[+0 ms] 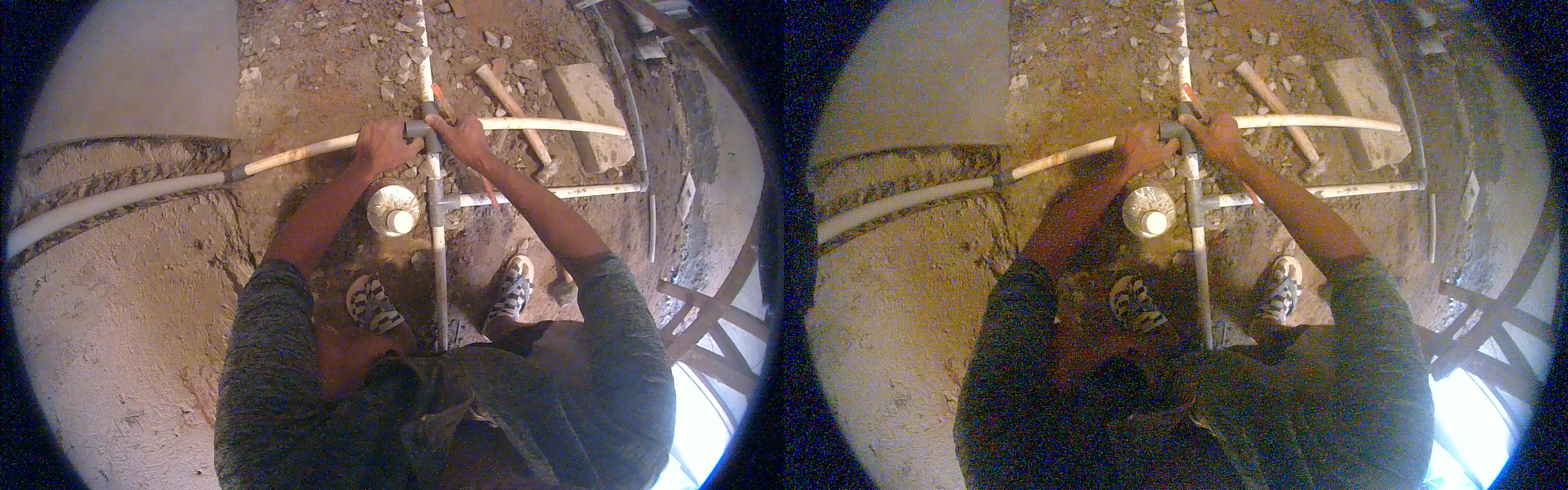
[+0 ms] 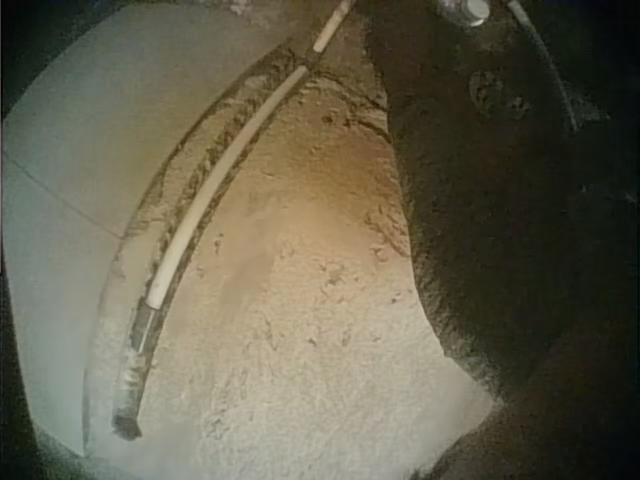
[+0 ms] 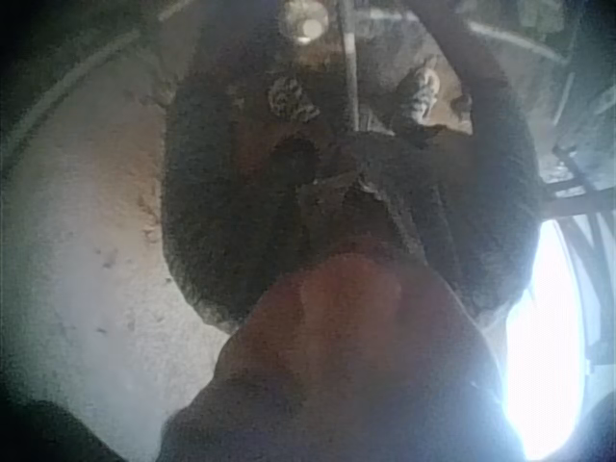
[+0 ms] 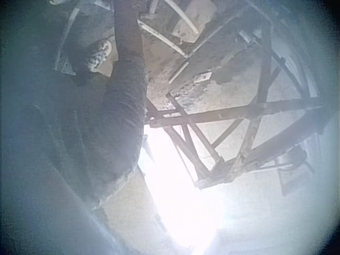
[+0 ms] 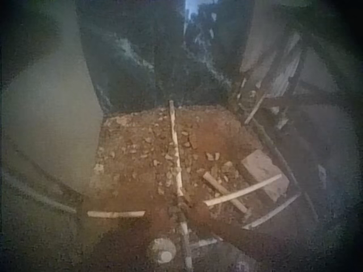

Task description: The person connects and fits PVC pipes by hand, applying adhesive to joints, attaching elbows, and positioning the pipe assembly into floor trenches while working alongside another person.

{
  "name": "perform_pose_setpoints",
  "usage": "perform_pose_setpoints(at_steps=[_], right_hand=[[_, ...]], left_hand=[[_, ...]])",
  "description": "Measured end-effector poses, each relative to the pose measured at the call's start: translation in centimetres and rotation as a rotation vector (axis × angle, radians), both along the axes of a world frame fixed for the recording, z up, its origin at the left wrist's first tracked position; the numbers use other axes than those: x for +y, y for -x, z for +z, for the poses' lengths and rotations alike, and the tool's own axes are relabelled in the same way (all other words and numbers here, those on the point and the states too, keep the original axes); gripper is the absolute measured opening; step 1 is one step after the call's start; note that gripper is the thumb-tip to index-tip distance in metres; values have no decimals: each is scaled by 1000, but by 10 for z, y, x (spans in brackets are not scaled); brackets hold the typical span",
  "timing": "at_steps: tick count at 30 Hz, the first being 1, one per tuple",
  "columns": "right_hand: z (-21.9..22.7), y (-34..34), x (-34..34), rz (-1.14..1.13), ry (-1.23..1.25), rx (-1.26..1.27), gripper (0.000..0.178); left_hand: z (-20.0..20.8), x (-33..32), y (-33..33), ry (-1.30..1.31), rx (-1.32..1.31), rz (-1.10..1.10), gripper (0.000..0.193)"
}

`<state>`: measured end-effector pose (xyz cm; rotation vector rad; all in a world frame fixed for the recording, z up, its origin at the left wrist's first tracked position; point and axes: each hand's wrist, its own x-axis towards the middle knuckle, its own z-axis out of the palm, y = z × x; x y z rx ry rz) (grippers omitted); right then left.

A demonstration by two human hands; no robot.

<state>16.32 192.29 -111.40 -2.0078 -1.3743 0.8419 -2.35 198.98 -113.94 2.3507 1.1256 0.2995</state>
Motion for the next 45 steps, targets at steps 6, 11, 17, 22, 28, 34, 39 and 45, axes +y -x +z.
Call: perform_pose_setpoints(at_steps=[6, 11, 17, 22, 28, 34, 39, 45], right_hand=[[14, 4, 1, -4, 57, 18, 62], [18, 5, 1, 35, 53, 61, 62], [9, 5, 0, 73, -154, -4, 61], [12, 2, 3, 66, 130, 53, 62], [20, 6, 0, 3, 15, 38, 58], [15, 3, 2, -30, 103, 48, 58], [10, 4, 1, -14, 26, 32, 54], [16, 4, 1, 47, 87, 23, 60]], left_hand=[[-8, 2, 2, 15, 15, 1, 45], [1, 3, 2, 68, 44, 3, 45], [1, 1, 0, 47, 48, 28, 44], [1, 0, 2, 21, 48, 31, 43], [12, -2, 2, 52, 34, 24, 42], [4, 1, 2, 32, 54, 14, 44], [4, 1, 2, 23, 37, 1, 45], [2, -1, 3, -1, 30, 24, 49]])
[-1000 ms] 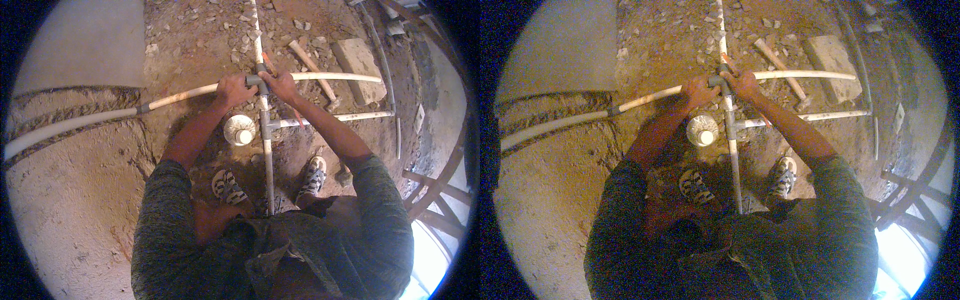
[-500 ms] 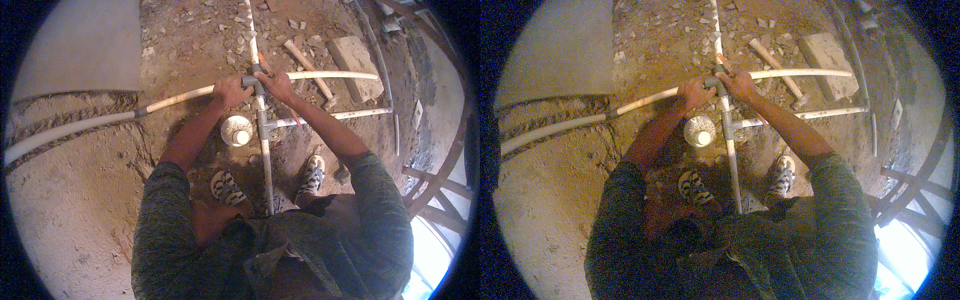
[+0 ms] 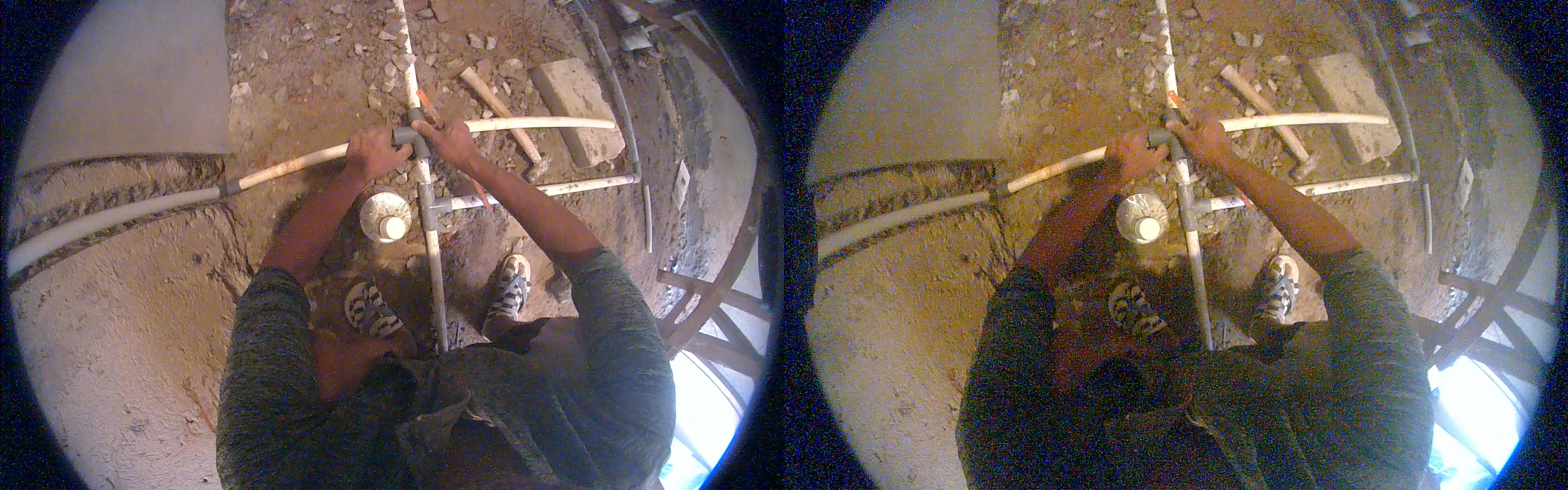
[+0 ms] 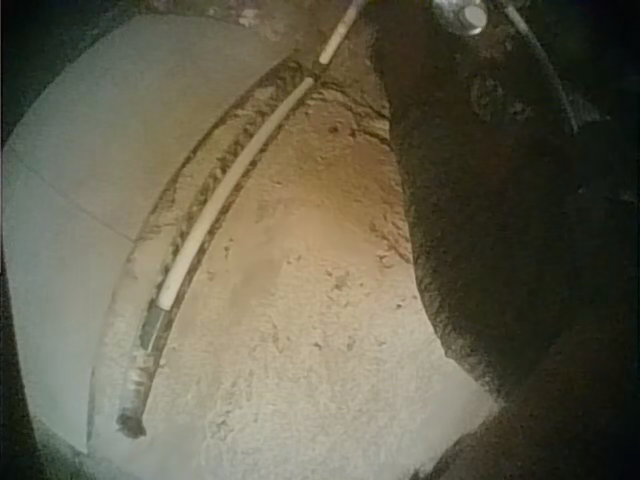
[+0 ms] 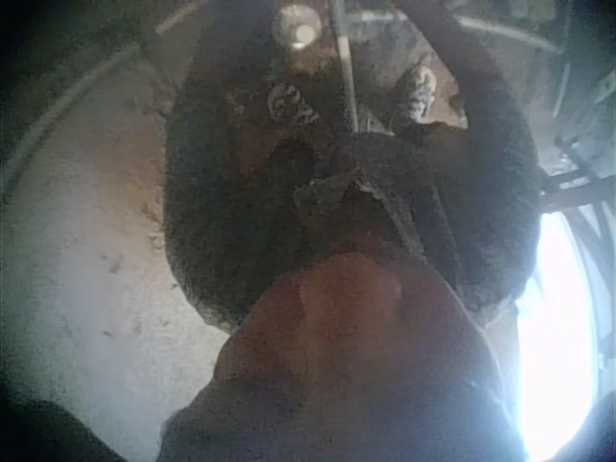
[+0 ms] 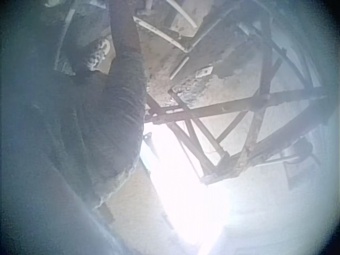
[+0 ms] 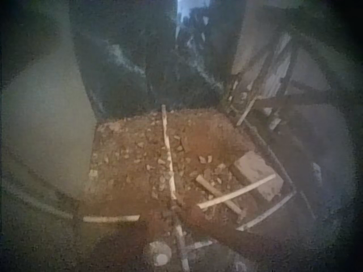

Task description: The person connects and fits PVC pipes by hand, applying adhesive to joints, attaching elbows, and positioning the pipe assembly into floor trenches while working alongside another person.

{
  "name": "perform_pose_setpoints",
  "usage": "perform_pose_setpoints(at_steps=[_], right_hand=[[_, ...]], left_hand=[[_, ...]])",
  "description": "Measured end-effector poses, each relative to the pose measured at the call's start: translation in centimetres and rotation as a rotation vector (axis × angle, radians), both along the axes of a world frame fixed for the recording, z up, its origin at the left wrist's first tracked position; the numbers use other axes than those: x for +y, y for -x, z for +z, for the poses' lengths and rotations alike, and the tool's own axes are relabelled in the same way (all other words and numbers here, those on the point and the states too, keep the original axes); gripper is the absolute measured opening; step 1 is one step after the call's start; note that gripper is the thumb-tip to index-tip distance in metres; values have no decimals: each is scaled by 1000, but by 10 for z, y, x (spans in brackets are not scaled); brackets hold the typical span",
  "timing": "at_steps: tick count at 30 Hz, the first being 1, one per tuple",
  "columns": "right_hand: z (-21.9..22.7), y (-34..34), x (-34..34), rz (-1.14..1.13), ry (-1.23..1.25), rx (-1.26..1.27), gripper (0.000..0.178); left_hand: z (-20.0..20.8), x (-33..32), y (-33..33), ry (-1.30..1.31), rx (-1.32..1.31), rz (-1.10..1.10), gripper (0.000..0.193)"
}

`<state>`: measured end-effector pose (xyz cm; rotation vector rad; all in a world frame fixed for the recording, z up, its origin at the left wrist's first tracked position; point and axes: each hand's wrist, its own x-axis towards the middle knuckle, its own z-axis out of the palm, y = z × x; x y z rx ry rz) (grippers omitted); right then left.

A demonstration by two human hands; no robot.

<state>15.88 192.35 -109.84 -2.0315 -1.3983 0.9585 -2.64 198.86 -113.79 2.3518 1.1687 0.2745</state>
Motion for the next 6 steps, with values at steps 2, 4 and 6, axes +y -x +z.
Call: perform_pose_setpoints(at_steps=[2, 4, 6], right_hand=[[-3, -3, 1, 5, 71, 7, 63], [-7, -5, 2, 19, 94, -9, 66], [-11, -11, 3, 25, 66, -34, 67]], left_hand=[[1, 0, -2, -1, -4, 1, 50], [2, 4, -3, 91, 84, -32, 52], [5, 8, -8, 131, 122, -57, 53]])
